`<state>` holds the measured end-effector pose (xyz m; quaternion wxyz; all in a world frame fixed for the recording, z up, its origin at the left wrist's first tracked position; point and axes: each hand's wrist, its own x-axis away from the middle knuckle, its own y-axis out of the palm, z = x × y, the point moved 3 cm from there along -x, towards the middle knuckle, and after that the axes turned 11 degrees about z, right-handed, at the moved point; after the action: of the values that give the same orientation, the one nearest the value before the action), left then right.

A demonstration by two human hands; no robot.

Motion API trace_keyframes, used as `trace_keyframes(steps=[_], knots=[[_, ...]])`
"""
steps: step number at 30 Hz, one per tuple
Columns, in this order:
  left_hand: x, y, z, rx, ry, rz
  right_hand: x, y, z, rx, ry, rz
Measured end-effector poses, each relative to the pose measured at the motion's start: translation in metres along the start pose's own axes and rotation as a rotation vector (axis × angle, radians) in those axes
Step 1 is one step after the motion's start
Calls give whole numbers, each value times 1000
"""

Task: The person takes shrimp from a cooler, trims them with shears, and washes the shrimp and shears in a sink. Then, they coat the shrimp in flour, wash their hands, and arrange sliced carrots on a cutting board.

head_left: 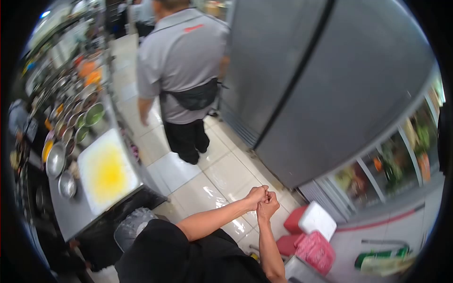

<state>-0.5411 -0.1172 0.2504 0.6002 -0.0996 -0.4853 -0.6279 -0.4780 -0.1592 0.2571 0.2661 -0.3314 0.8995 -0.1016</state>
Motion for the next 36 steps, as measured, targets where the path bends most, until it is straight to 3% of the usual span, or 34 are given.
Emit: trace_keyframes(steps=[3,4,5,7,8,10,11,12,14,17,19,21,22,24,25,26,29,30,31,36], knots=[[-45,-60,54,-85,73,-19,-1,73,-26,9,-168,-273],[-35,-73,76,-145,90,57,-3,92,-30,40,-61,-456],[-35,-88,94,-115,108,83,-4,104,-36,24,-80,-492],[-38,-115,128,-487,309,128,-4,126,-44,-153,-71,-720],[-45,-134,139,-472,315,154,-8,128,-38,-117,-33,-833],[-68,-179,161,-696,565,298,-15,137,30,-85,-48,-723],[-75,-201,167,-686,561,318,-17,129,58,-42,-3,-573],[-80,-227,173,-858,578,464,-21,119,97,161,-125,-484],[-78,-275,189,-1201,587,763,-19,97,203,286,172,-397],[-61,-331,202,-1175,411,887,-29,55,204,588,149,-440],[-34,-351,208,-1116,365,994,-50,63,205,644,87,-501],[-15,-380,194,-1060,319,1075,-63,86,223,832,322,-588],[-9,-395,183,-1027,304,1116,-74,114,201,791,246,-715],[11,-410,162,-942,214,1175,-85,182,209,822,-1,-696],[23,-411,152,-928,193,1196,-93,224,202,860,-30,-789],[34,-410,142,-887,130,1237,-104,271,175,900,-67,-877],[43,-419,104,-699,65,1327,-126,390,57,616,-130,-824],[43,-420,89,-591,61,1351,-127,444,65,502,-214,-870],[43,-419,79,-588,5,1398,-127,465,-9,457,-180,-922],[18,-436,60,-429,-163,1383,-95,611,-112,126,-310,-1035]])
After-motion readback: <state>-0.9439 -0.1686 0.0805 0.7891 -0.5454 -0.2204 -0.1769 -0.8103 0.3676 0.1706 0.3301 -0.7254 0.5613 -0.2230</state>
